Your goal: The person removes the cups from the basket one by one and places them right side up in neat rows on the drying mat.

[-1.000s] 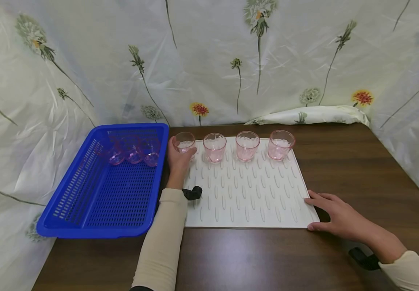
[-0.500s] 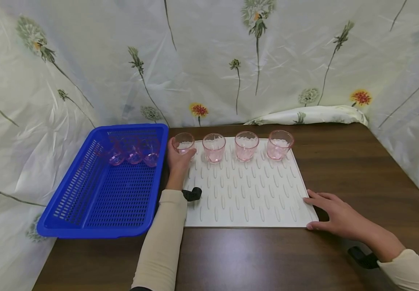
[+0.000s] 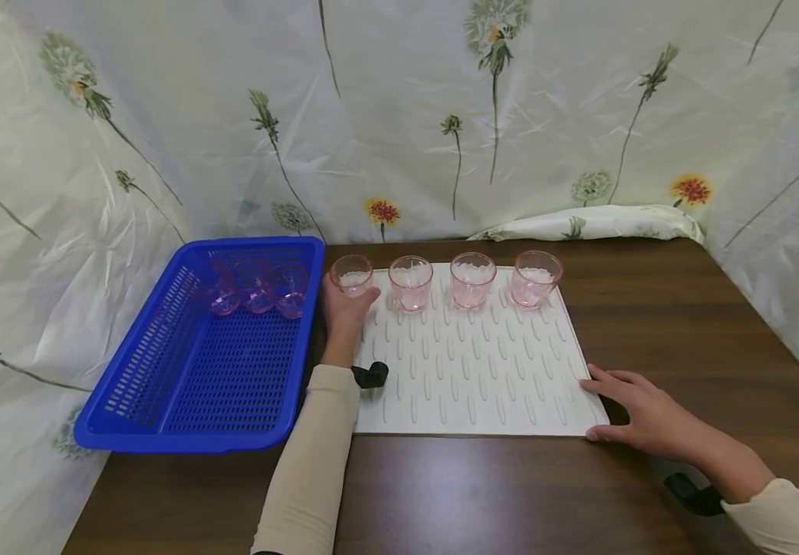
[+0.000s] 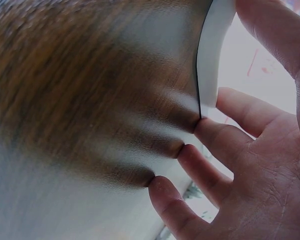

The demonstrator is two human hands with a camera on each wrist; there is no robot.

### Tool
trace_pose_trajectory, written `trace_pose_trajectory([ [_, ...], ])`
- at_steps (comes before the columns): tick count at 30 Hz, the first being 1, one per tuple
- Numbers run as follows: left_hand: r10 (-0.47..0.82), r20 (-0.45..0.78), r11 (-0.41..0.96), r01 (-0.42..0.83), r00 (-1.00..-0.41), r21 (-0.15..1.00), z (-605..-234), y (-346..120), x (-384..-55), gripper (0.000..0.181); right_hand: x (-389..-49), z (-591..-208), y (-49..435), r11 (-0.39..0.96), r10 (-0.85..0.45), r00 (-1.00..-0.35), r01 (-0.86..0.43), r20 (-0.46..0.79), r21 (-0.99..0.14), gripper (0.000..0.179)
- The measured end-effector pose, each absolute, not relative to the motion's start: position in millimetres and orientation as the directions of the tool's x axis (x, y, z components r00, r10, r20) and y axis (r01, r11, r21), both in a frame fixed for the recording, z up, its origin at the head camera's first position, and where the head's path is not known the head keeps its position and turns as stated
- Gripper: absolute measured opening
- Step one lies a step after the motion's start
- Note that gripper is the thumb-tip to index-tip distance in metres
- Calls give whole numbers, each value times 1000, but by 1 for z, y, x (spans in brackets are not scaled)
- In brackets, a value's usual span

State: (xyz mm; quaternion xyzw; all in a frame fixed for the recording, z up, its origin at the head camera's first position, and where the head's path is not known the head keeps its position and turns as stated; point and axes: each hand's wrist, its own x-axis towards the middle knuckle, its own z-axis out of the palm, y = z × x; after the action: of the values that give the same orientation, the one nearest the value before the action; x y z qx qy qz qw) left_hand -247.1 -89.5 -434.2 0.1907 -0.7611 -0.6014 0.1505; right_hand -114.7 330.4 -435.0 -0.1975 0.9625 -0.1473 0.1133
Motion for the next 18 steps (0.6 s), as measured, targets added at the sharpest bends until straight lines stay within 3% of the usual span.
trace_pose_trajectory([
  [4, -541, -25, 247, -187, -841, 951, -434, -80, -238, 107, -113, -435, 331, 877, -415, -897, -350, -152, -330, 86],
  [7, -595, -22, 254, -214, -803, 943, -432, -72, -229, 110, -113, -434, 330, 876, -417, -897, -354, -148, -328, 86],
  [18, -644, 126, 264, -65, -755, 962, -421, -51, -193, 76, -115, -434, 330, 877, -420, -894, -354, -160, -326, 86],
])
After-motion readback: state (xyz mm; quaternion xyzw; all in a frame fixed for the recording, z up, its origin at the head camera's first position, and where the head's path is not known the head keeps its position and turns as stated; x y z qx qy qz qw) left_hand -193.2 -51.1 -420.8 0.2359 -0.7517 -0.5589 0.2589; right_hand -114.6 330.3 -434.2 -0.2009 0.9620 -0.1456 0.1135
